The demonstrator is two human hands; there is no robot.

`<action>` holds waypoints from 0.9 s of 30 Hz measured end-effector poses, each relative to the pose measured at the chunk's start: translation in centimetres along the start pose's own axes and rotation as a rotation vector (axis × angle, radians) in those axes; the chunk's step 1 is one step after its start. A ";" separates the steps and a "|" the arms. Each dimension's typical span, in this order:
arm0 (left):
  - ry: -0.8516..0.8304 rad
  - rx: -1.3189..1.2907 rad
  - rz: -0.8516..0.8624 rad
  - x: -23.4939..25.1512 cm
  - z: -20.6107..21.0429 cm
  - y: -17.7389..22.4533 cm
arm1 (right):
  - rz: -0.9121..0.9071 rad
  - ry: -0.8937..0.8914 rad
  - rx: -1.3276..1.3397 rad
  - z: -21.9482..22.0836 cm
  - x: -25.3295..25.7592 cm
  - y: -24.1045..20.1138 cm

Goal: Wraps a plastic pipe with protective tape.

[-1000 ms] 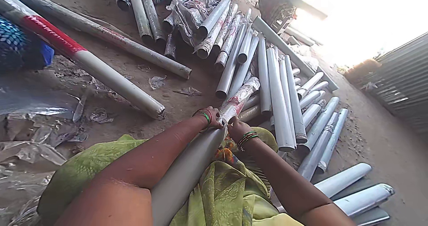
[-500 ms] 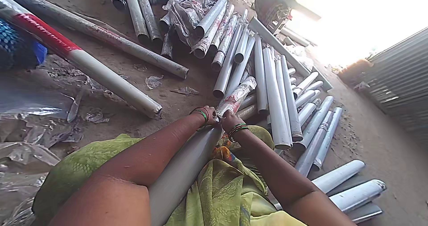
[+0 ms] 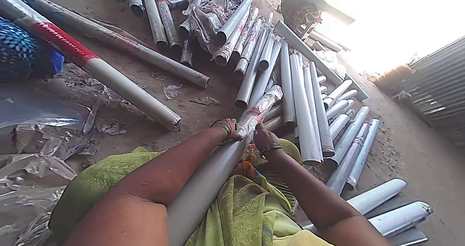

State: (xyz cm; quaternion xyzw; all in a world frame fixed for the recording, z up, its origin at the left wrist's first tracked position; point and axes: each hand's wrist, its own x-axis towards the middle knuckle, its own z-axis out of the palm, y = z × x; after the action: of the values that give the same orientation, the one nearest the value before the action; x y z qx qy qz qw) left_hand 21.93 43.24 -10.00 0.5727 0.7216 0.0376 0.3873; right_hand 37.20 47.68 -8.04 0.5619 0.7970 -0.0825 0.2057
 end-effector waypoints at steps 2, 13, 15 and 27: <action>-0.010 0.003 -0.008 0.2 0.1 -0.4 | 0.165 0.066 -0.026 0.1 1.9 4.6; 0.174 -0.265 0.115 3.8 1.8 -2.2 | -0.059 0.392 0.844 4.2 2.0 13.6; 0.201 -0.271 0.089 3.8 2.0 -1.7 | -0.120 0.437 0.743 4.8 1.8 12.6; 0.198 -0.144 -0.074 5.5 1.1 0.4 | -0.287 0.669 0.740 6.6 3.3 13.4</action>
State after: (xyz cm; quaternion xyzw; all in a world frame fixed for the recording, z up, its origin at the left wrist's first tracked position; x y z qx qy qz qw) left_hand 22.68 47.64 -13.42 0.5097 0.7725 0.1312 0.3553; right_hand 50.24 52.85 -14.00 0.4775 0.8057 -0.2019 -0.2863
